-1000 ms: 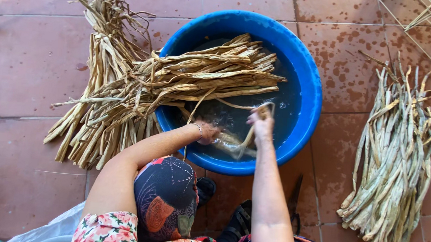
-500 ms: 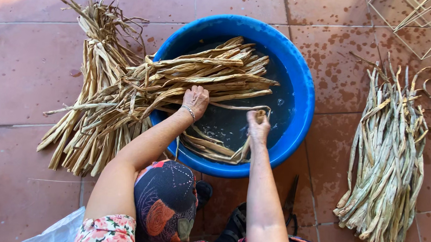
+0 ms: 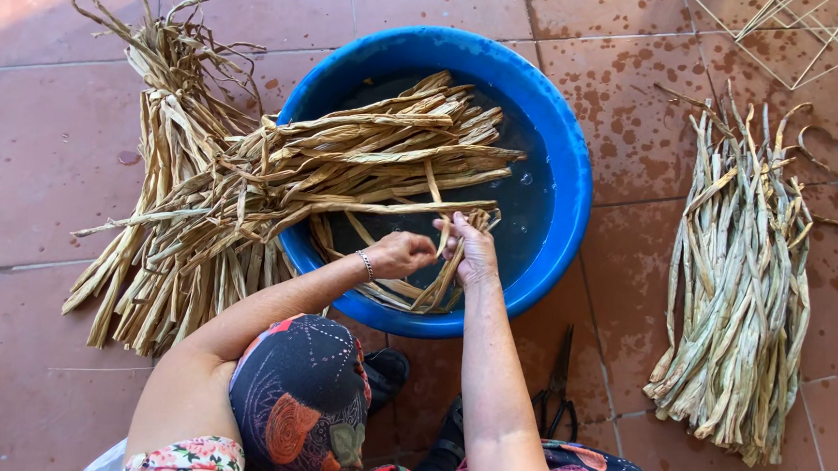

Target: The person sits on a tiled floor and processes dried plant stems by soaking them in a blue basin of water, peeling the outer layers by hand, and placing the processed stems into a pile on the floor.

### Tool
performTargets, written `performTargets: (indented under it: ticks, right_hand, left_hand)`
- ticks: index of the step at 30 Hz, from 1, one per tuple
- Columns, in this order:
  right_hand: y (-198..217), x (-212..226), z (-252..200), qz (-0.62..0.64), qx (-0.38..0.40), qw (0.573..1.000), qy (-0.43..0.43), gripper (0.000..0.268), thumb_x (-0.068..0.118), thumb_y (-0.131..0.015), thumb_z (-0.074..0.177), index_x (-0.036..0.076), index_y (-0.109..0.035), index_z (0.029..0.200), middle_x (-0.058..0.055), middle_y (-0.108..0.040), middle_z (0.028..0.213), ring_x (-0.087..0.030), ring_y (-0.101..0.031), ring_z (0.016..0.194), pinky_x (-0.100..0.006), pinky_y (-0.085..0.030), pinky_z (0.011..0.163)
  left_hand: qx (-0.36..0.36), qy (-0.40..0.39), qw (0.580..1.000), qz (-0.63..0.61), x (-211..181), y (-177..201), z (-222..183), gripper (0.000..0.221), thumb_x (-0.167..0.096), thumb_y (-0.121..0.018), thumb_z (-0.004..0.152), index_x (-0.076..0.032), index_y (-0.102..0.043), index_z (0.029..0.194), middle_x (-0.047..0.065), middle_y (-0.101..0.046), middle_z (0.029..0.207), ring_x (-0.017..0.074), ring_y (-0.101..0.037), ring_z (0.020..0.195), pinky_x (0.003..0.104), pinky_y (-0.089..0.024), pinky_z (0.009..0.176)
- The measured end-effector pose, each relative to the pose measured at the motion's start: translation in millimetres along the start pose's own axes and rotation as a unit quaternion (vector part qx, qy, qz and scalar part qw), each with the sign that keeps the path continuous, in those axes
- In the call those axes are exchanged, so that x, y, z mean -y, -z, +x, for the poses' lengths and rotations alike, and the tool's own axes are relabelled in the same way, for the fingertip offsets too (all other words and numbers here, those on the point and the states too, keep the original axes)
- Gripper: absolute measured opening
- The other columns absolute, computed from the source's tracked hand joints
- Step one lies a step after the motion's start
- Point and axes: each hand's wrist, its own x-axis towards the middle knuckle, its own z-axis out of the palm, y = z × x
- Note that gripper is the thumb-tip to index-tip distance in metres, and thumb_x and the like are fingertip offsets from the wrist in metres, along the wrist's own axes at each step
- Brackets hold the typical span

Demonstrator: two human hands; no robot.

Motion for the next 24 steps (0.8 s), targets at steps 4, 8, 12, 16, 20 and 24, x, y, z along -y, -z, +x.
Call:
performTargets:
  ticks: [4,8,12,16,20,24]
  right_hand:
    - [20.5,3.2,5.0,0.037,-0.044,0.997,0.046,0.010,0.013,-0.070,0.097,0.006,-0.069,0.104,-0.013,-0.075,0.093,-0.008,-0.057,0.055,-0.027,-0.045,0.046]
    - [28.8,2.4,9.5,0.008,-0.079,0.994,0.073,0.010,0.013,-0.068,0.096,0.007,-0.069,0.104,-0.013,-0.077,0.092,-0.010,-0.060,0.055,-0.026,-0.048,0.047]
    - [27.8,-5.9,13.7,-0.035,-0.176,0.981,0.069,0.009,0.018,-0.066,0.095,0.011,-0.066,0.101,-0.014,-0.077,0.085,-0.012,-0.059,0.051,-0.026,-0.045,0.041]
    - [26.6,-7.9,12.1,-0.135,-0.225,0.965,0.023,0.014,0.008,-0.079,0.092,0.005,-0.066,0.096,-0.009,-0.064,0.076,-0.013,-0.057,0.050,-0.029,-0.047,0.040]
    - [15.8,-2.3,-2.9,-0.067,-0.108,0.989,0.071,0.014,0.004,-0.078,0.085,0.009,-0.071,0.096,-0.003,-0.072,0.076,-0.009,-0.057,0.050,-0.024,-0.045,0.042]
    - [-10.0,4.7,-20.5,-0.041,-0.048,0.991,0.116,0.012,0.010,-0.081,0.088,0.007,-0.070,0.093,-0.002,-0.070,0.074,-0.009,-0.056,0.052,-0.023,-0.042,0.042]
  left_hand:
    - [0.103,0.048,0.988,0.109,3.0,3.4,-3.5,0.028,-0.038,-0.065,0.091,-0.018,-0.078,0.107,0.012,-0.079,0.099,0.0274,-0.075,0.095,0.039,-0.055,0.086]
    - [0.066,0.113,0.955,0.266,10.6,15.1,0.3,0.026,-0.031,-0.063,0.092,-0.016,-0.082,0.104,0.016,-0.075,0.109,0.0350,-0.070,0.105,0.044,-0.055,0.091]
    - [0.038,0.129,0.922,0.363,23.2,25.2,6.6,0.026,-0.024,-0.065,0.087,-0.010,-0.079,0.104,0.017,-0.074,0.116,0.0330,-0.070,0.111,0.044,-0.057,0.094]
    - [-0.073,0.003,0.947,0.313,29.4,21.5,10.5,0.038,-0.019,-0.067,0.079,-0.004,-0.073,0.114,0.022,-0.071,0.112,0.0377,-0.068,0.105,0.047,-0.055,0.087]
    - [-0.126,0.009,0.975,0.185,23.4,13.7,26.0,0.028,-0.030,-0.061,0.097,-0.008,-0.077,0.106,0.018,-0.074,0.107,0.0356,-0.070,0.101,0.047,-0.054,0.088]
    - [-0.082,-0.030,0.995,-0.057,9.4,-1.7,45.1,0.036,-0.038,-0.061,0.097,-0.006,-0.072,0.110,0.014,-0.075,0.089,0.0243,-0.073,0.082,0.038,-0.058,0.073]
